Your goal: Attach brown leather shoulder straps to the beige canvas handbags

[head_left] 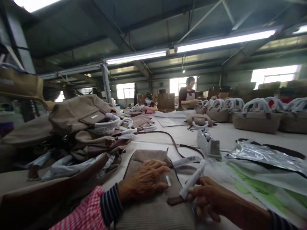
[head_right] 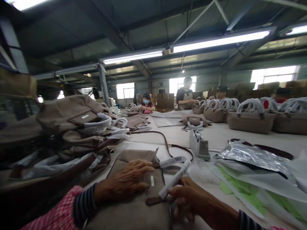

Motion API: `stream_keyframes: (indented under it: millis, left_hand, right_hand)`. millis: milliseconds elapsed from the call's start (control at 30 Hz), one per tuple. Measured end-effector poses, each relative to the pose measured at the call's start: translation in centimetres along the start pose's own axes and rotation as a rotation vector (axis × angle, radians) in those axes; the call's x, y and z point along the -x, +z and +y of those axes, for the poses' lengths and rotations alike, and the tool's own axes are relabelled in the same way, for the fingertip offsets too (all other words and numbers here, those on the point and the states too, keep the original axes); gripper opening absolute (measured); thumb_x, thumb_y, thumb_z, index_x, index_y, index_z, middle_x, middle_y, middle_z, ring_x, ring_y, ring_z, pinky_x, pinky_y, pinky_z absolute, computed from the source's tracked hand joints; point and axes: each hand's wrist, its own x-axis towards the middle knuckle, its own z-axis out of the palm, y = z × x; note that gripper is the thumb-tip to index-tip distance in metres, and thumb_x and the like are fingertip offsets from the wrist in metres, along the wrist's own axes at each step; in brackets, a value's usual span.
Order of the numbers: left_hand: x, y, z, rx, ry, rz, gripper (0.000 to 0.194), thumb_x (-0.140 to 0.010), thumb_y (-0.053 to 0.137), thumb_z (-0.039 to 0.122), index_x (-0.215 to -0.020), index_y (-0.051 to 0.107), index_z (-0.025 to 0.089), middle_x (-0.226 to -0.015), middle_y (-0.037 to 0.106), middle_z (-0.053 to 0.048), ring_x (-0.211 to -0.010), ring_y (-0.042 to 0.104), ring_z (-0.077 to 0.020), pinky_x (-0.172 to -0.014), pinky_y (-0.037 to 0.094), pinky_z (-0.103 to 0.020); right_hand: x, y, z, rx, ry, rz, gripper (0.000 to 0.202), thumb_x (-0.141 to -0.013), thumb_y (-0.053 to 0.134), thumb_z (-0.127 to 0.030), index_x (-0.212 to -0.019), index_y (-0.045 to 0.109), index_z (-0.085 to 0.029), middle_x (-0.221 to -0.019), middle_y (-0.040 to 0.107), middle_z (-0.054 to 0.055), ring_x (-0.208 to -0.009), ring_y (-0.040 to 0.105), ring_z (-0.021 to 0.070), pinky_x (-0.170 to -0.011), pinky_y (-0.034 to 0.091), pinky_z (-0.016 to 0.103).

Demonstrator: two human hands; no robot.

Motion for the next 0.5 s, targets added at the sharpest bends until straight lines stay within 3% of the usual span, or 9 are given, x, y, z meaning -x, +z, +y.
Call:
stream_keyframes:
  millis: [133, 233, 367, 433, 500]
  left_hand:
    - [4.6, -1.1, -2.5, 0.076, -0.385, 0.378, 0.059, -0.092, 0.064, 0.047, -0.148, 0.05, 0.03, -0.159, 0.046, -0.008, -0.15, 0.036, -0.0371, -0.125, 0.022, -0.058]
    - [7.7, 0.5, -4.2, 0.448, -0.64, 0.456, 0.073, -0.086, 0.066, 0.045, -0.152, 0.043, 0.025, -0.154, 0.051, -0.013, -0.144, 0.044, -0.0397, -0.119, 0.035, -0.056]
    - [9.3, 3.0, -3.9, 0.877, -0.654, 0.557, 0.071, -0.084, 0.064, 0.044, -0.149, 0.042, 0.023, -0.149, 0.054, -0.015, -0.133, 0.055, -0.0368, -0.107, 0.047, -0.049]
    - [9.1, 3.5, -3.4, 0.99, -0.647, 0.582, 0.068, -0.081, 0.067, 0.042, -0.143, 0.046, 0.023, -0.144, 0.057, -0.014, -0.125, 0.06, -0.0349, -0.1, 0.051, -0.045]
    - [8.3, 3.3, -3.4, 1.028, -0.627, 0.578, 0.06, -0.082, 0.067, 0.045, -0.135, 0.051, 0.022, -0.131, 0.064, -0.012, -0.115, 0.064, -0.0315, -0.093, 0.053, -0.041]
  right_hand:
    - [-1.8, 0.2, 1.1, -0.084, -0.01, -0.006, 0.049, -0.076, 0.077, -0.055, -0.097, 0.053, -0.018, -0.092, 0.069, 0.005, -0.055, 0.065, 0.0103, -0.037, 0.026, 0.015]
    - [-3.4, 1.2, 1.5, -0.165, 0.016, 0.03, 0.047, -0.074, 0.081, -0.052, -0.088, 0.049, -0.019, -0.071, 0.061, -0.003, -0.046, 0.052, 0.005, -0.038, 0.021, 0.014]
    - [-4.2, 3.3, 1.3, -0.193, 0.049, 0.102, 0.049, -0.066, 0.088, -0.044, -0.078, 0.045, -0.021, -0.053, 0.044, -0.01, -0.042, 0.037, 0.0037, -0.04, 0.022, 0.015]
    - [-3.8, 4.0, 0.9, -0.207, 0.031, 0.152, 0.044, -0.064, 0.088, -0.043, -0.078, 0.052, -0.022, -0.053, 0.049, -0.007, -0.044, 0.044, 0.0074, -0.042, 0.032, 0.017]
    - [-3.1, 4.2, 0.4, -0.228, -0.043, 0.144, 0.037, -0.063, 0.086, -0.042, -0.081, 0.061, -0.023, -0.062, 0.062, 0.0, -0.055, 0.061, 0.0162, -0.053, 0.05, 0.025]
